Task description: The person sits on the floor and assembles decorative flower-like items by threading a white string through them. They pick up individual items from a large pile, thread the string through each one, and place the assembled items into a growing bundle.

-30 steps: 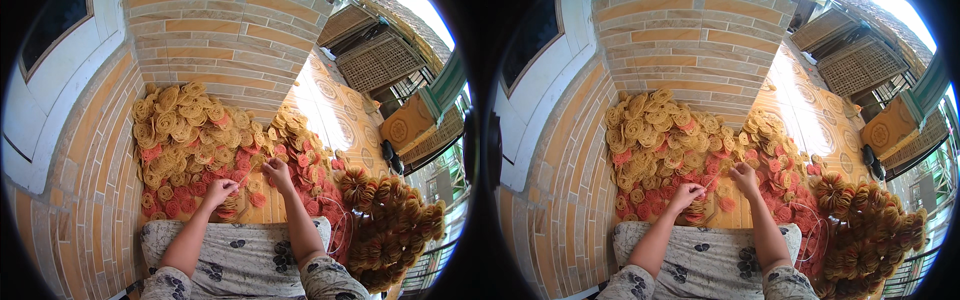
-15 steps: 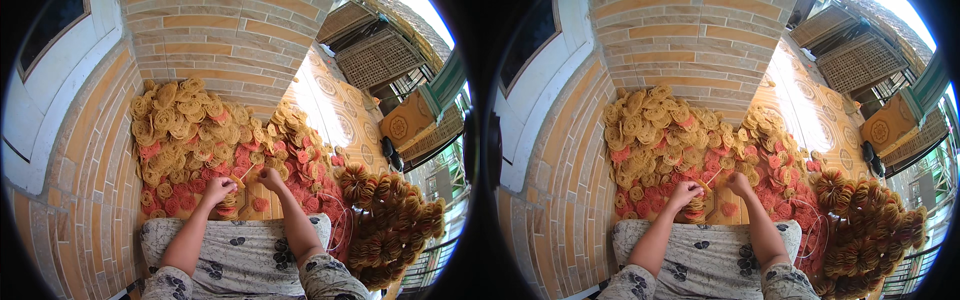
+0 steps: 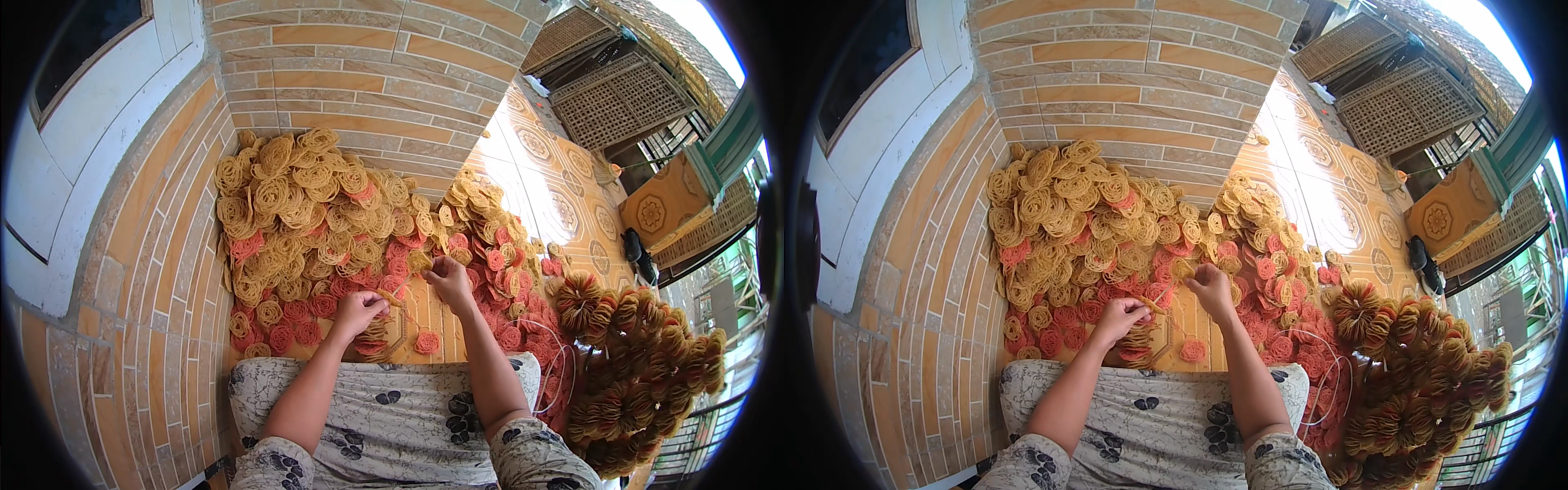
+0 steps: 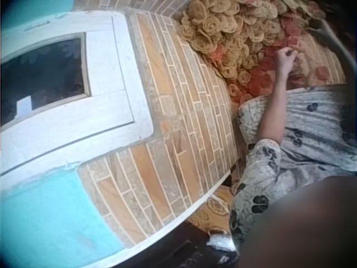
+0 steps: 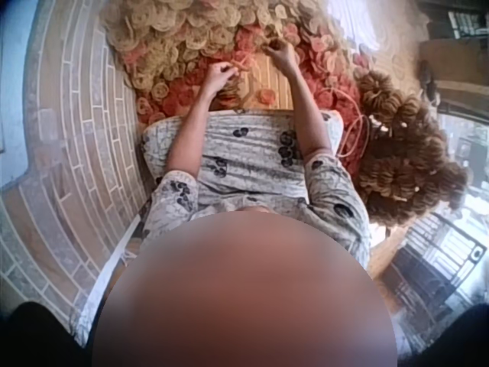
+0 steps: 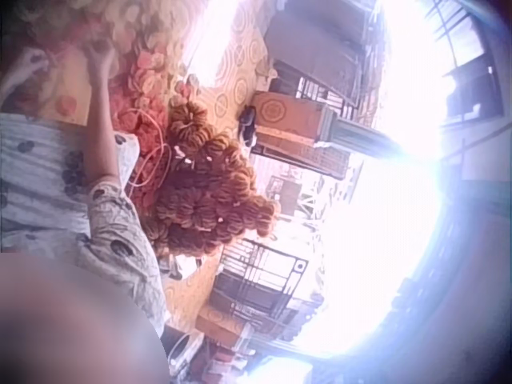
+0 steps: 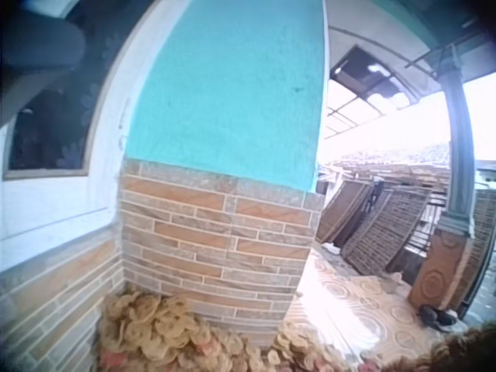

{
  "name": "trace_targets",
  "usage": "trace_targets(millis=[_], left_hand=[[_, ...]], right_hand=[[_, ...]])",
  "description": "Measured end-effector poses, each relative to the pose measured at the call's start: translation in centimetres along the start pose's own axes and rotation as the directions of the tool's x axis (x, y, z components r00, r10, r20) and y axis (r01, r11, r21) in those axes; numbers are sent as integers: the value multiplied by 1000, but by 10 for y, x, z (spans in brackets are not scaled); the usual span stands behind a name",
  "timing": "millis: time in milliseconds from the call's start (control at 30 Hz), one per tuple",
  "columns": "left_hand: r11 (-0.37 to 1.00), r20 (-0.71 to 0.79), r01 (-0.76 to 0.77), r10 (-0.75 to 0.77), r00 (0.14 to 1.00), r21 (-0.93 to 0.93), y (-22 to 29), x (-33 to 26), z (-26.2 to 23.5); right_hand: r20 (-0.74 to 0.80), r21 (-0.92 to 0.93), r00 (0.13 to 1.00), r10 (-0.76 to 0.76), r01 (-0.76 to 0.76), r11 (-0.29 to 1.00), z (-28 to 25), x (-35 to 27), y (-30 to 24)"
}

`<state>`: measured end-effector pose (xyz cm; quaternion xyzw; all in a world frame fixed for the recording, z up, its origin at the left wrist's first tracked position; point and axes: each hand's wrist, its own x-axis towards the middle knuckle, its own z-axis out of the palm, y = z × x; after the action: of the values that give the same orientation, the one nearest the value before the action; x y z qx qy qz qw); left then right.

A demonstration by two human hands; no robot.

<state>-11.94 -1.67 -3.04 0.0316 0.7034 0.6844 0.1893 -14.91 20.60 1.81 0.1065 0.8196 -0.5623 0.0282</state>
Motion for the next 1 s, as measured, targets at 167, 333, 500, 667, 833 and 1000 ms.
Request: trace_targets(millis=[167, 333, 500, 667, 833, 1000], left_hand=[[999, -10, 26, -26, 1000, -45, 2, -1, 1], [1000, -39, 20, -20, 999, 8, 1, 1, 0], [998, -39, 44, -46, 998, -55, -6, 4, 1], [999, -45, 46, -47, 998, -20, -9, 4, 0], [1000, -65, 20, -19, 998, 9, -7, 5, 1], [999, -42, -54, 55, 998, 6, -6, 4, 3]], right_hand=[[16, 32, 998, -56, 56, 998, -2, 2, 4], [234, -364, 940, -250, 323, 874, -4, 15, 18], [13, -802, 920, -391, 243, 546, 14, 24, 44], [-118, -599, 946, -303, 176, 781, 12, 34, 37], [99, -50, 989, 110, -106, 993, -4, 20, 4], [144, -74, 987, 66, -56, 996, -4, 5, -18]])
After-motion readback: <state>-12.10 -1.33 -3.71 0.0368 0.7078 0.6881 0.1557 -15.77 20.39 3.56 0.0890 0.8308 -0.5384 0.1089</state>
